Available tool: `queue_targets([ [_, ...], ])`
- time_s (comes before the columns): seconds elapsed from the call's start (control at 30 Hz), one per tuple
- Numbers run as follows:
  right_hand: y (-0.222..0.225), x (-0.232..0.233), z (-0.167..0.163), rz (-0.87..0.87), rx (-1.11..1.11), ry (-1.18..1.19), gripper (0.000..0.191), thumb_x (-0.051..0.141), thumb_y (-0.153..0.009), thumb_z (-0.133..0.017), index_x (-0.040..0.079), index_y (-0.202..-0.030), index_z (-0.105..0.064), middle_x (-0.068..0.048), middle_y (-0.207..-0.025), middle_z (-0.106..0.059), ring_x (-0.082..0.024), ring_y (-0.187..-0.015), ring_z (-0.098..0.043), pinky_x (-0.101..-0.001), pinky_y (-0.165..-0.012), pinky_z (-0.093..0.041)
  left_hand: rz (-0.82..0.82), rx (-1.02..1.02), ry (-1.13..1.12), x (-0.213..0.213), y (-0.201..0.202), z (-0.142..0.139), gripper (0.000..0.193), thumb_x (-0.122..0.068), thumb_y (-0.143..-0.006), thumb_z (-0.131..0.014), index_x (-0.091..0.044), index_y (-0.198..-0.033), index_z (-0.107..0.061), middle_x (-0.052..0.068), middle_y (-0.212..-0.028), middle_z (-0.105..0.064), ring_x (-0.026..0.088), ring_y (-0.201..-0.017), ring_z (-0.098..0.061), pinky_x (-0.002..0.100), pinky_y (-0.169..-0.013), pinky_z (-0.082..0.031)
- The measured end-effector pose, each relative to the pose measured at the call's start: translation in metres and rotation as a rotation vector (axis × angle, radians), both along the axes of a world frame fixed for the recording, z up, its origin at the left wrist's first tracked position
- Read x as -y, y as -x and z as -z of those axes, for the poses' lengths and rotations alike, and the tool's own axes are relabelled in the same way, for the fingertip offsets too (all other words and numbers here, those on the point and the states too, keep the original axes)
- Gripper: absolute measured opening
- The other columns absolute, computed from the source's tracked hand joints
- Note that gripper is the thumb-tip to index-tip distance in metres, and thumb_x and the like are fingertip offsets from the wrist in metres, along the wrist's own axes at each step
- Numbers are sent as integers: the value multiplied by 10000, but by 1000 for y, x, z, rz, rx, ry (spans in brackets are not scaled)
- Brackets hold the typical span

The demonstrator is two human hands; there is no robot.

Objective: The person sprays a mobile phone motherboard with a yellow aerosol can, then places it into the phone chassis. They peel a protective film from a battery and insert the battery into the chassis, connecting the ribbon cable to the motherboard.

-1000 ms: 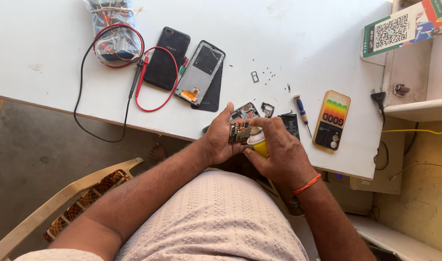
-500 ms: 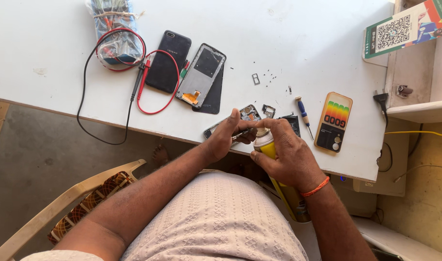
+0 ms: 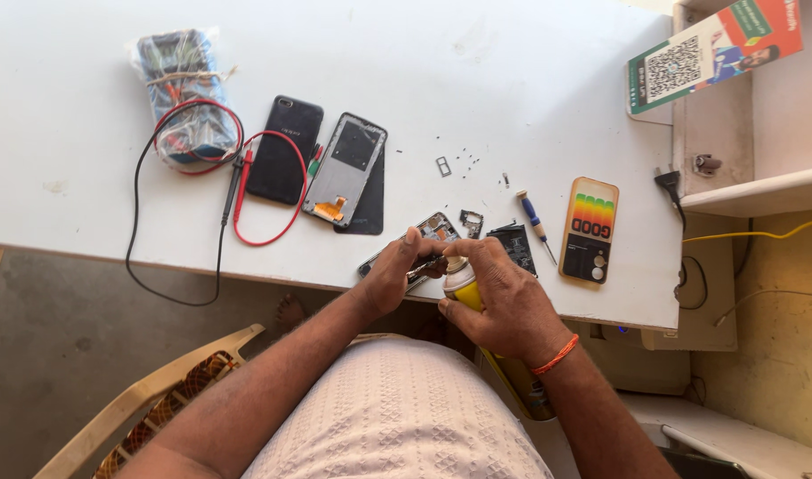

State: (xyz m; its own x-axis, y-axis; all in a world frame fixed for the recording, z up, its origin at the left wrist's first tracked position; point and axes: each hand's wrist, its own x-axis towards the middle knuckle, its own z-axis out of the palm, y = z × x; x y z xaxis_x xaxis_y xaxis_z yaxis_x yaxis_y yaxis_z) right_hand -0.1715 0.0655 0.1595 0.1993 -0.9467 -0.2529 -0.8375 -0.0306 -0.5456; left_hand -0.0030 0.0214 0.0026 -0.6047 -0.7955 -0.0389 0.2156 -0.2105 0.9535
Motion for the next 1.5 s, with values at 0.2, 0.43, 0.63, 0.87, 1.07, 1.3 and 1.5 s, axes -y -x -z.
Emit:
queue_targets([
  [0.2, 6, 2, -12, 27, 22, 7, 580, 253, -794, -799, 157, -1287, -507, -89, -1125, -607, -259, -950, -742, -398, -818, -643, 24, -67, -23, 0, 3, -13, 943, -726, -1019, -134, 4, -1236, -691, 154, -1063, -728, 230, -993, -680, 377, -929, -548],
  [0.43, -2, -5, -18, -33, 76, 99, 588, 207, -767, -823, 120, -1258, -512, -125, -1093, -608, -303, -957, -732, -431, -819, -622, 48, -114, -7, -3, 2, -25, 937, -708, -1043, -113, 13, -1232, -681, 159, -1109, -714, 260, -1127, -686, 394, -1074, -516],
  [0.63, -6, -9, -25, -63, 101, 72, 582, 215, -759, -821, 128, -1246, -515, -109, -1057, -612, -291, -931, -737, -417, -802, -639, 50, -98, -42, 0, 2, -32, 948, -737, -1020, -114, -1, -1219, -677, 166, -1132, -708, 268, -1153, -678, 404, -1086, -501],
  [0.87, 1, -4, -21, 22, 56, 212, 582, 191, -771, -827, 106, -1251, -510, -130, -1069, -603, -277, -902, -736, -424, -751, -640, -66, -388, -749, 3, 0, -51, 1053, -860, -897, -77, -22, -1171, -651, 190, -1105, -707, 311, -1125, -679, 470, -1059, -538],
  [1.07, -5, -17, -9, -42, 61, 182, 581, 145, -755, -823, 102, -1230, -491, -128, -1098, -593, -276, -877, -725, -413, -718, -647, -118, -438, -952, 4, 0, -65, 1026, -845, -883, -23, -60, -1175, -616, 217, -1150, -714, 322, -1118, -670, 467, -971, -533],
  [1.3, -10, -20, -1, -18, 80, 290, 584, 150, -765, -822, 104, -1235, -477, -127, -1057, -575, -264, -865, -724, -396, -718, -649, -135, -477, -979, 4, 4, -68, 1001, -817, -920, -12, -44, -1195, -586, 245, -1177, -666, 318, -1079, -705, 472, -973, -565],
  [1.5, -3, -12, -7, 42, 44, 313, 587, 156, -777, -821, 100, -1248, -475, -137, -1062, -572, -270, -843, -723, -392, -678, -637, -169, -409, -1011, 7, 3, -70, 943, -771, -930, -8, -60, -1197, -567, 243, -1220, -679, 309, -1079, -697, 452, -962, -587],
])
